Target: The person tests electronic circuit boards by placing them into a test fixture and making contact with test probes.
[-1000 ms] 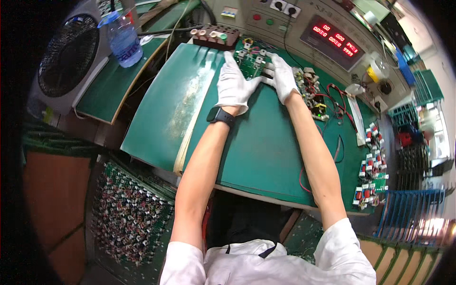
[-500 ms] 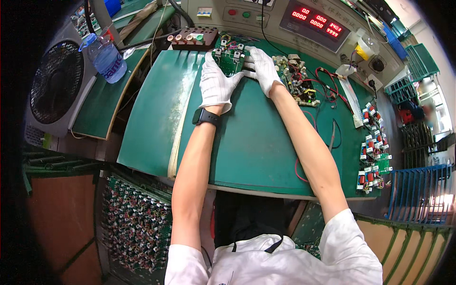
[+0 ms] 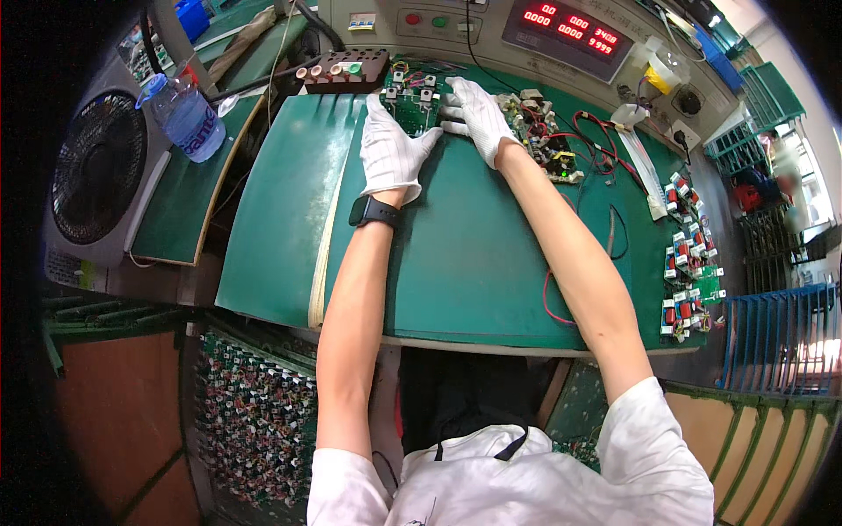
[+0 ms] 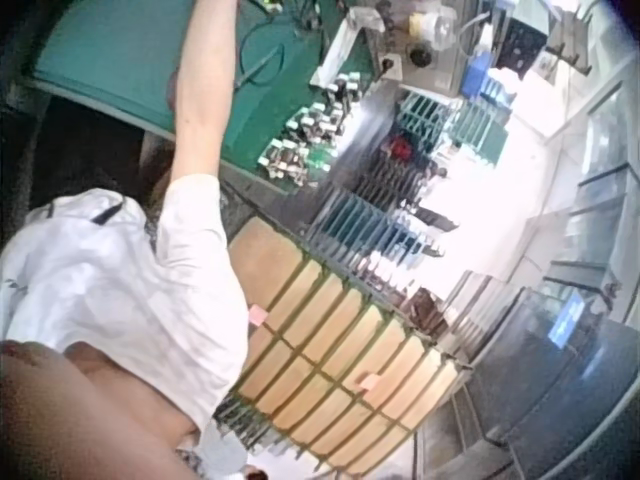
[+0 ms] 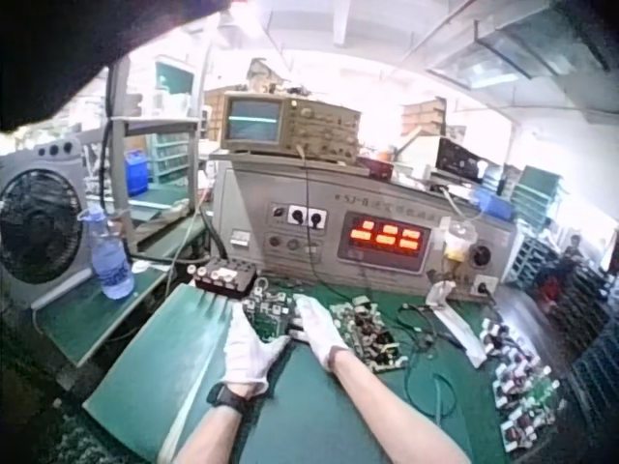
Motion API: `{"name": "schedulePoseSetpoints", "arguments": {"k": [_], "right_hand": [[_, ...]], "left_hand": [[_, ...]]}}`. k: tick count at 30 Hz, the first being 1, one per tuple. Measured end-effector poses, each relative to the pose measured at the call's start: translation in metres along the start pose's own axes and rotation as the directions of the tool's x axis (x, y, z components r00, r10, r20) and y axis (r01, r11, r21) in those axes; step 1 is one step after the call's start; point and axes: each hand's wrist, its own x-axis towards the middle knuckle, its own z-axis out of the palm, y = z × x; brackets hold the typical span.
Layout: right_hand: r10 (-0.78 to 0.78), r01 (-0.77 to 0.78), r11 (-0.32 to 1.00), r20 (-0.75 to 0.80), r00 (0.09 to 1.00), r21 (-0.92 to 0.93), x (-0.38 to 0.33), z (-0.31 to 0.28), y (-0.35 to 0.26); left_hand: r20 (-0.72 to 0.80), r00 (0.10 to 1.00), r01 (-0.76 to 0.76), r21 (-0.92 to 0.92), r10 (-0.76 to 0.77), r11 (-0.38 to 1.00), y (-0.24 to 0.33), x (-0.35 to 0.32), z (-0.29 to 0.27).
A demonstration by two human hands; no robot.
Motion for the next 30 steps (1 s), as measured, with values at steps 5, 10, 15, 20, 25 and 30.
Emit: {"name": "schedulePoseSetpoints", "arguments": {"k": [5,10,15,20,25,30], "right_hand": [[-0.019,0.021,0.991,0.020,1.000,-0.133,-0.025,-0.011,-0.029],[-0.395,0.459,0.807,0.239,0.887,-0.371,-0.095,-0.060,-0.033],[-0.648,0.628,0.710,0.053,0.760,-0.320,-0.307,-0.008,-0.032],[-0.511,0.507,0.527,0.223,0.830,-0.682,-0.466,-0.049,0.044],[-0.168,-0.163,0.710,-0.390,0.905,-0.685,-0.605,-0.110,0.173],[-0.064,-0.509,0.607,-0.675,0.735,-0.611,-0.663,-0.174,0.220]], "left_hand": [[0.039,0.998,0.042,0.092,-0.045,0.995,-0.003,0.002,-0.006],[0.155,0.987,0.070,-0.234,-0.034,0.970,0.020,0.003,0.000],[0.229,0.972,0.090,-0.122,-0.061,0.988,-0.021,0.008,-0.001],[0.207,0.964,0.168,0.013,-0.167,0.986,-0.017,0.024,0.008],[0.056,0.995,0.088,0.001,-0.088,0.996,0.026,0.010,-0.018],[-0.046,0.994,-0.107,-0.058,0.104,0.993,0.032,0.006,-0.048]]}}
